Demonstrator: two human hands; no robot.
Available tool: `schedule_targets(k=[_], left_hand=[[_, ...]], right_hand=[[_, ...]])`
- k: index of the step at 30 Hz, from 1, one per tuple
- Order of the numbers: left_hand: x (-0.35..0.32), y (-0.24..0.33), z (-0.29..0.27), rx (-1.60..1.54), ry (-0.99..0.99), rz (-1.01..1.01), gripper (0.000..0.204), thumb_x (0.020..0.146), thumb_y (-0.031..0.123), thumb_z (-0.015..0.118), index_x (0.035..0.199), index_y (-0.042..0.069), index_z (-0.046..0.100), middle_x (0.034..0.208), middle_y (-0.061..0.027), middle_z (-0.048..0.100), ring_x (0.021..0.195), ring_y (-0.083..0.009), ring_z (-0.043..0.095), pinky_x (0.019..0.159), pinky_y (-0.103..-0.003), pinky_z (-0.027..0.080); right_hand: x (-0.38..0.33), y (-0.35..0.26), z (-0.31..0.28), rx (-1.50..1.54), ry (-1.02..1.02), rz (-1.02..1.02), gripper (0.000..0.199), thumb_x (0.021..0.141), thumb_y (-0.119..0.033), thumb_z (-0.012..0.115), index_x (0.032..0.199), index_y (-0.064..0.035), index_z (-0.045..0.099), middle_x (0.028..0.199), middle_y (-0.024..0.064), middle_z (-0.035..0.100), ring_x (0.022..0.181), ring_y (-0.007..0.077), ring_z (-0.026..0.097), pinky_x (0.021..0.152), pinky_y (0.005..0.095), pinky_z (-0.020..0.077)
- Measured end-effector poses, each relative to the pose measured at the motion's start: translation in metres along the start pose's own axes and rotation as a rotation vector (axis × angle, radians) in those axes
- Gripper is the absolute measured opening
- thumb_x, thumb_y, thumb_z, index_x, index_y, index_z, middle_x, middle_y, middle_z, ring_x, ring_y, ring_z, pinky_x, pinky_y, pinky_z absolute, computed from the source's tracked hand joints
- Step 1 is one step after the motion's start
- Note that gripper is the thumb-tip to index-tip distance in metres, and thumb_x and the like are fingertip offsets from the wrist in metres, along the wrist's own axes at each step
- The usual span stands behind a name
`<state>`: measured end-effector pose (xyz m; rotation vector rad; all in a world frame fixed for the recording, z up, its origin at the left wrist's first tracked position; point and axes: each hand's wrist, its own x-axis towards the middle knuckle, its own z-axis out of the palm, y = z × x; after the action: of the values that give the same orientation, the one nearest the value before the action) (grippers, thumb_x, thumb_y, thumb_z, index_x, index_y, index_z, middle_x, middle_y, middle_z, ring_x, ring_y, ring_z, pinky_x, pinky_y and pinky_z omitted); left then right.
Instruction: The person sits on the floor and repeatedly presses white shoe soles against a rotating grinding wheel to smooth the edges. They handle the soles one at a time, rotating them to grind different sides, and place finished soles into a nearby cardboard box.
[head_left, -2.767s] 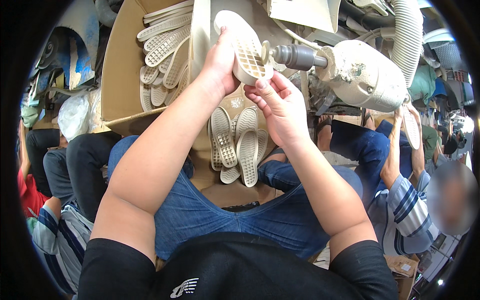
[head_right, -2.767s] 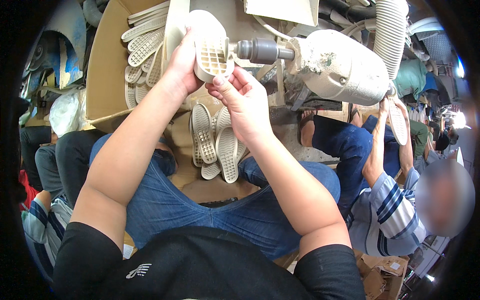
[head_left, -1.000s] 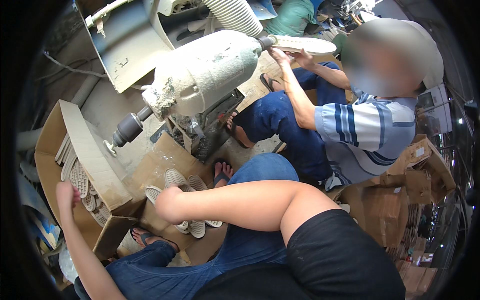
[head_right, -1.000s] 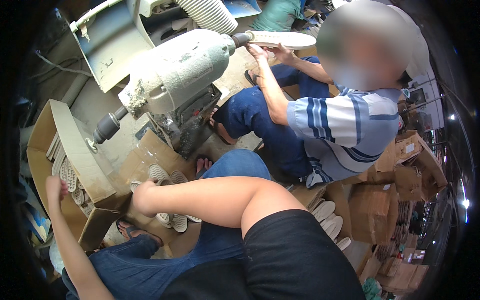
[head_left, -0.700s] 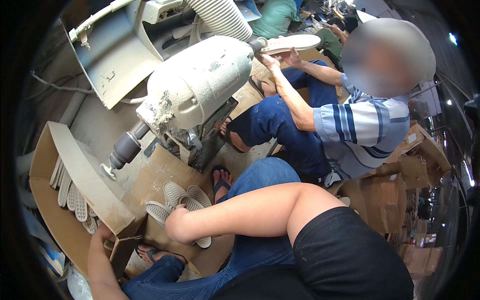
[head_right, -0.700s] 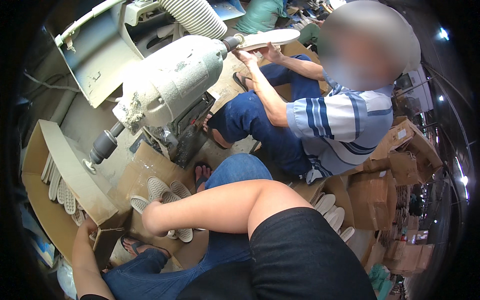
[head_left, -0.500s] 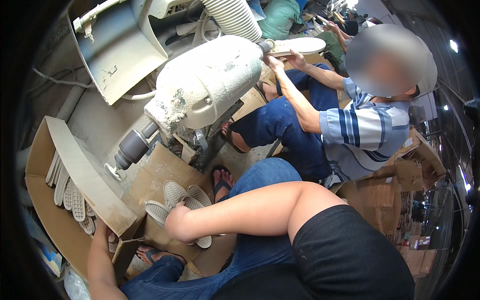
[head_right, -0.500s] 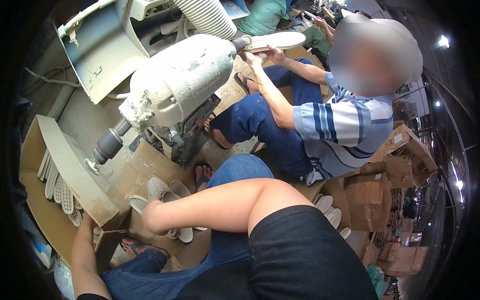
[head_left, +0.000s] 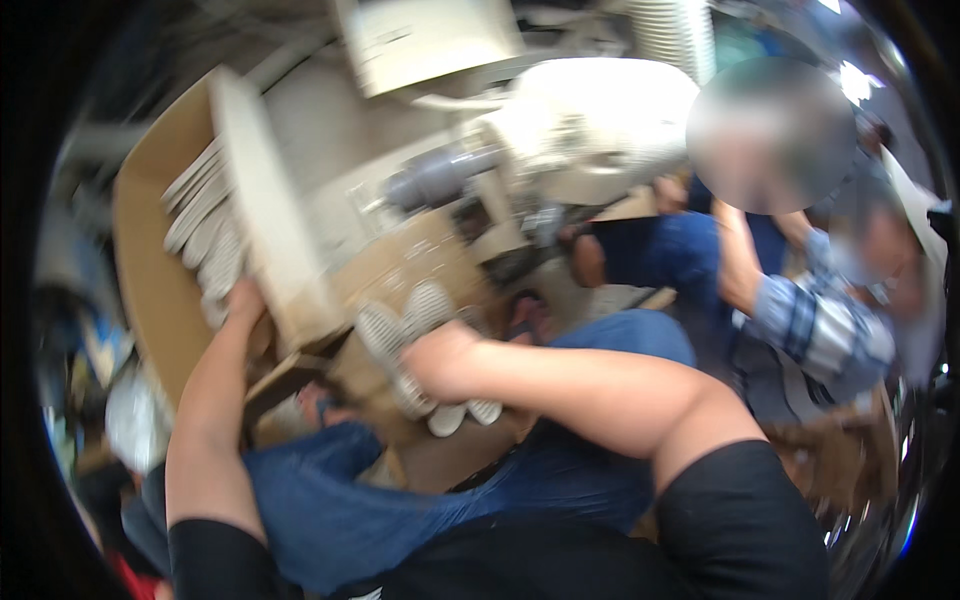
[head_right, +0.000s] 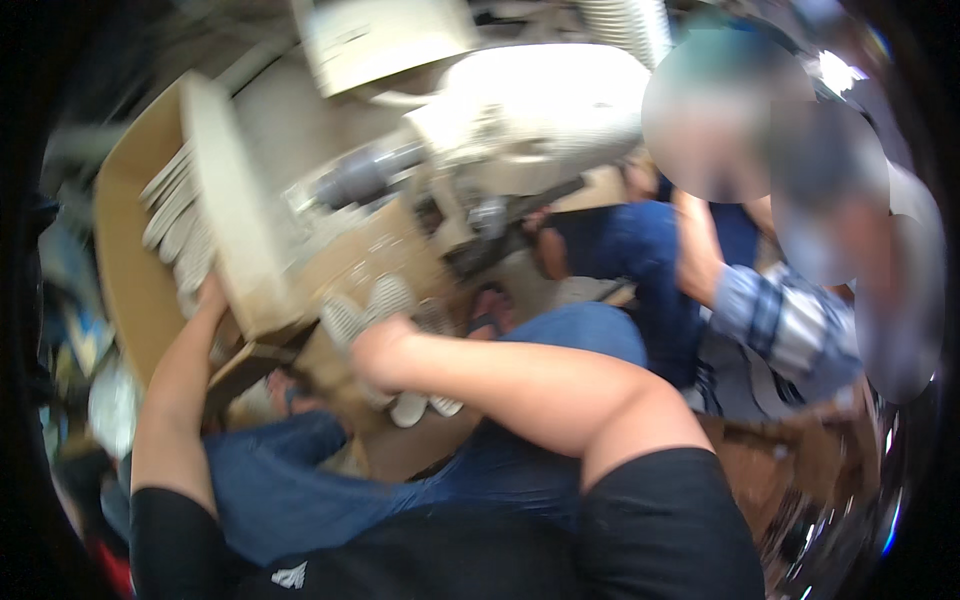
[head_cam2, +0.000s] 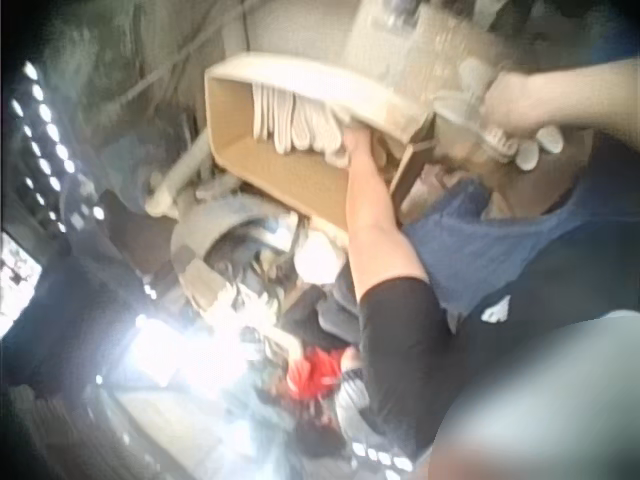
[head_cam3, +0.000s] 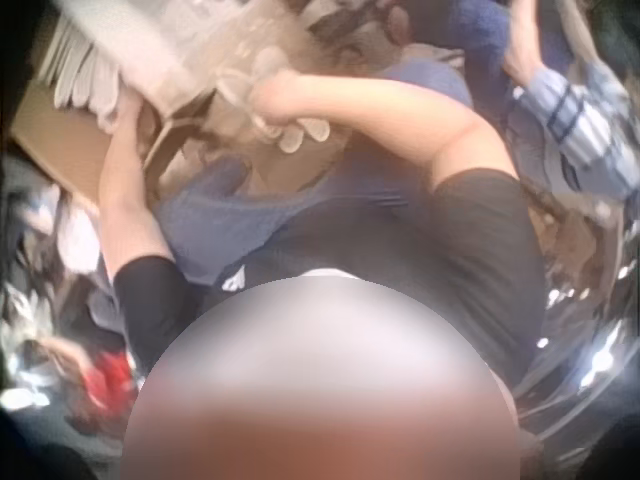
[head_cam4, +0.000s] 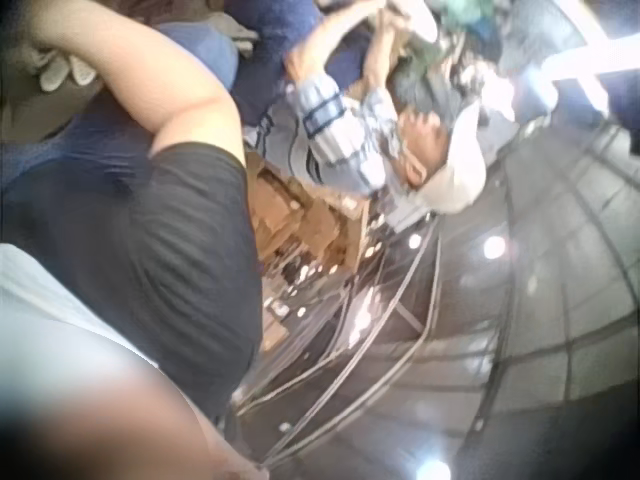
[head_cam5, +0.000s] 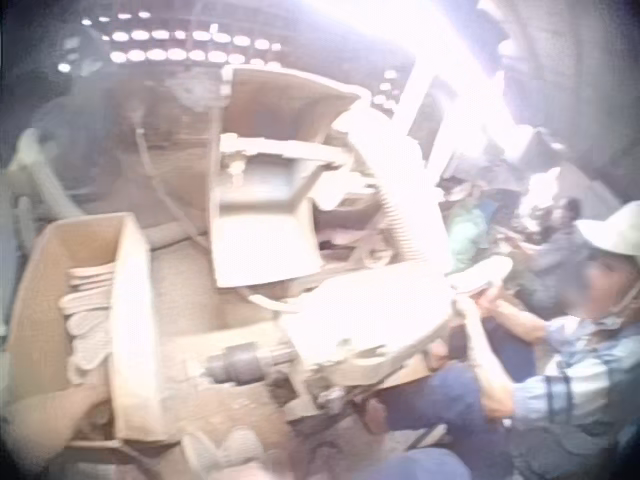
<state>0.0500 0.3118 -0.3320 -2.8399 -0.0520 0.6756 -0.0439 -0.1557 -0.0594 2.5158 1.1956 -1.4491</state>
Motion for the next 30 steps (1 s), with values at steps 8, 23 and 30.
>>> schedule_targets(k=[8,23,30], left_hand=[[-0.124,0.032,-0.186,-1.215,-0.288,-0.408,0.023,0.094,0.024,0.065,0.085,0.004,0.071,0.066,-0.0083,0.066,0.046,-0.0203,0.057,0.04,-0.038,0.042],[-0.374,0.208,-0.297,-2.349,0.168,-0.206,0.048,0.109,0.028,0.052,0.143,-0.004,0.059,0.13,-0.0183,0.074,0.121,-0.0289,0.074,0.111,-0.043,0.058],[-0.271,0.216,-0.304,-2.671,-0.142,-0.33,0.063,0.117,0.046,0.032,0.148,-0.003,0.057,0.141,-0.0239,0.069,0.125,-0.0382,0.071,0.112,-0.053,0.056]], right_hand=[[-0.033,-0.014,-0.04,-0.045,0.08,-0.02,0.063,0.103,-0.033,0.074,0.149,0.0059,0.056,0.116,0.0245,0.078,0.111,0.0413,0.076,0.096,0.0515,0.0606],[-0.063,-0.038,-0.033,1.704,0.162,-0.353,0.059,0.114,-0.029,0.056,0.162,0.0033,0.043,0.129,0.0156,0.072,0.099,0.0214,0.077,0.085,0.0385,0.0666],[-0.066,-0.011,-0.039,1.772,0.187,-0.319,0.041,0.111,-0.011,0.056,0.151,0.0001,0.054,0.13,0.0133,0.073,0.109,0.0225,0.078,0.087,0.0424,0.0685]])
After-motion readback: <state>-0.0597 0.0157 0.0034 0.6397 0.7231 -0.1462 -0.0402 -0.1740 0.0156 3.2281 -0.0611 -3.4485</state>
